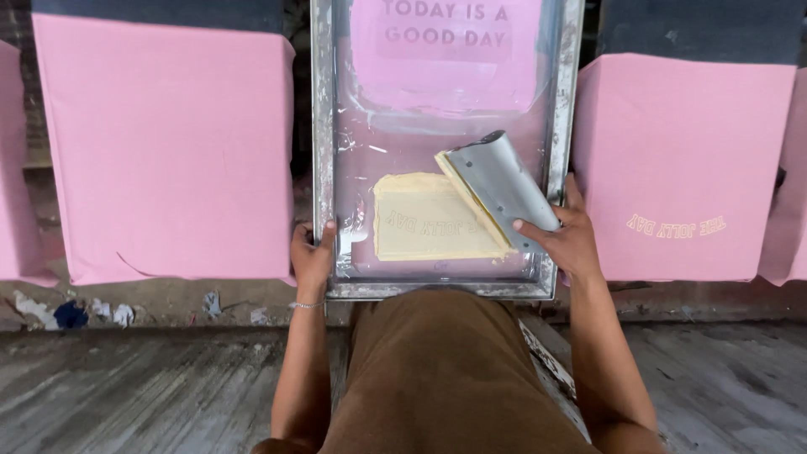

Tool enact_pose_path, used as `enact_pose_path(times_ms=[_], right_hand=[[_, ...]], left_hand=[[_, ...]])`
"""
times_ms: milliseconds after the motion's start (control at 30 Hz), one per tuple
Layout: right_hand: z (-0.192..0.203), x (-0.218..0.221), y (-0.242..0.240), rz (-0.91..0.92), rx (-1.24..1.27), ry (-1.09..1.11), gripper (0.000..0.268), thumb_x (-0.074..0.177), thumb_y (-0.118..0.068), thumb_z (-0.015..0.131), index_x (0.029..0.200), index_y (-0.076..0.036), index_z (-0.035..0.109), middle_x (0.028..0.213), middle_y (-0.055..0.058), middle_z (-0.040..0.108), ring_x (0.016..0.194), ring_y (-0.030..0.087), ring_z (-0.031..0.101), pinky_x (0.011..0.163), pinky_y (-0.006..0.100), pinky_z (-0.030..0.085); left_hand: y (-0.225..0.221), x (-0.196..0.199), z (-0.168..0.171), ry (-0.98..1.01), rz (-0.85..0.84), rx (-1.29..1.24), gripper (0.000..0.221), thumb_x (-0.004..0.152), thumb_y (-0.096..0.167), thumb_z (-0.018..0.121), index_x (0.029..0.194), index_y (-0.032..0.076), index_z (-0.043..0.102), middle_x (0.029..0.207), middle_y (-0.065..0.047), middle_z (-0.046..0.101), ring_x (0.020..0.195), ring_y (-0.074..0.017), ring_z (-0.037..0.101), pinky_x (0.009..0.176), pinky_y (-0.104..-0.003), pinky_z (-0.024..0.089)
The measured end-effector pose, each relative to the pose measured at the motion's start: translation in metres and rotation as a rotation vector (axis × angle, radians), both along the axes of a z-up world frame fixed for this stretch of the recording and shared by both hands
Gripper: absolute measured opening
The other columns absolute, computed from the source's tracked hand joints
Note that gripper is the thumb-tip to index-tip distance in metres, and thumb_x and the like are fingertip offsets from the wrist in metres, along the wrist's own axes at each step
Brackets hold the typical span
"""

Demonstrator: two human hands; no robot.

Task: Manually screen printing a text design onto pink fabric using a squeegee and ink at a production station.

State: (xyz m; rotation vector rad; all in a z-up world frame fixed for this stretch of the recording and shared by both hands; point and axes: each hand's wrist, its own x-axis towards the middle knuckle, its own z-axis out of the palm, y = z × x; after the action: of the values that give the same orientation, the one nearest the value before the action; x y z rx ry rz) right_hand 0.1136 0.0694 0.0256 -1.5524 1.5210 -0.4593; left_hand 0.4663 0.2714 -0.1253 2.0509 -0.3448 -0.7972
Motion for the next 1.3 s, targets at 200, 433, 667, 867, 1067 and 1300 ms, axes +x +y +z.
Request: enact_pose_path(times_ms=[200, 433, 667, 867, 1067, 1300], right_hand=[[-0.021, 0.029, -0.03, 0.61, -0.469, 0.259, 0.029, 0.08, -0.044, 0.091, 0.091, -0.021, 0.078, 0.121, -0.006, 0.068, 0.106, 0.019, 0.07, 0.093, 0.032, 0.057], [-0.078, 0.025, 0.03, 0.763, -0.866, 0.574, 0.028, 0.066, -0.037, 0.075, 0.093, -0.034, 0.067, 0.085, -0.01, 0.052, 0.078, 0.014, 0.061, 0.066, 0.028, 0.053], [-0.056, 0.033, 0.002, 0.739, -0.731, 0.521, 0.025, 0.076, -0.034, 0.079, 0.1, -0.03, 0.075, 0.089, -0.006, 0.063, 0.082, 0.02, 0.069, 0.067, 0.035, 0.058], [-0.023, 0.044, -0.015, 0.703, -0.734, 0.506, 0.01, 0.082, -0.031, 0.079, 0.09, -0.028, 0.073, 0.08, -0.006, 0.064, 0.079, 0.02, 0.07, 0.065, 0.033, 0.057], [-0.089, 0.006, 0.032, 0.65, -0.807, 0.442, 0.017, 0.076, -0.028, 0.079, 0.091, -0.029, 0.074, 0.076, -0.006, 0.06, 0.074, 0.02, 0.067, 0.067, 0.031, 0.056], [-0.059, -0.007, 0.077, 0.751, -0.694, 0.43, 0.015, 0.077, -0.03, 0.072, 0.092, -0.028, 0.071, 0.079, -0.006, 0.06, 0.075, 0.02, 0.067, 0.068, 0.033, 0.057]], left_hand=[[-0.074, -0.022, 0.103, -0.675, -0.351, -0.414, 0.049, 0.11, 0.038, 0.038, 0.133, -0.002, 0.053, 0.126, -0.022, 0.055, 0.121, -0.0438, 0.054, 0.106, -0.051, 0.04], [-0.073, -0.077, 0.094, -0.858, -1.063, -0.264, 0.065, 0.08, 0.055, 0.079, 0.109, -0.002, 0.067, 0.101, -0.019, 0.061, 0.1, -0.0398, 0.066, 0.087, -0.047, 0.053], [-0.107, -0.066, 0.095, -1.004, -1.2, -0.121, 0.015, 0.085, 0.009, 0.068, 0.099, 0.006, 0.065, 0.09, -0.013, 0.062, 0.087, -0.0331, 0.066, 0.074, -0.04, 0.053], [-0.135, -0.068, 0.096, -0.958, -1.236, -0.018, 0.025, 0.071, 0.003, 0.072, 0.095, 0.009, 0.067, 0.085, -0.01, 0.063, 0.082, -0.0303, 0.067, 0.071, -0.04, 0.055], [-0.094, -0.088, 0.11, -1.051, -1.1, -0.069, 0.016, 0.075, 0.002, 0.074, 0.086, 0.009, 0.064, 0.078, -0.011, 0.058, 0.077, -0.0307, 0.065, 0.068, -0.039, 0.054], [-0.033, -0.108, 0.111, -0.986, -1.099, -0.098, 0.002, 0.084, 0.008, 0.063, 0.085, 0.008, 0.063, 0.083, -0.012, 0.06, 0.08, -0.0311, 0.064, 0.068, -0.039, 0.053]])
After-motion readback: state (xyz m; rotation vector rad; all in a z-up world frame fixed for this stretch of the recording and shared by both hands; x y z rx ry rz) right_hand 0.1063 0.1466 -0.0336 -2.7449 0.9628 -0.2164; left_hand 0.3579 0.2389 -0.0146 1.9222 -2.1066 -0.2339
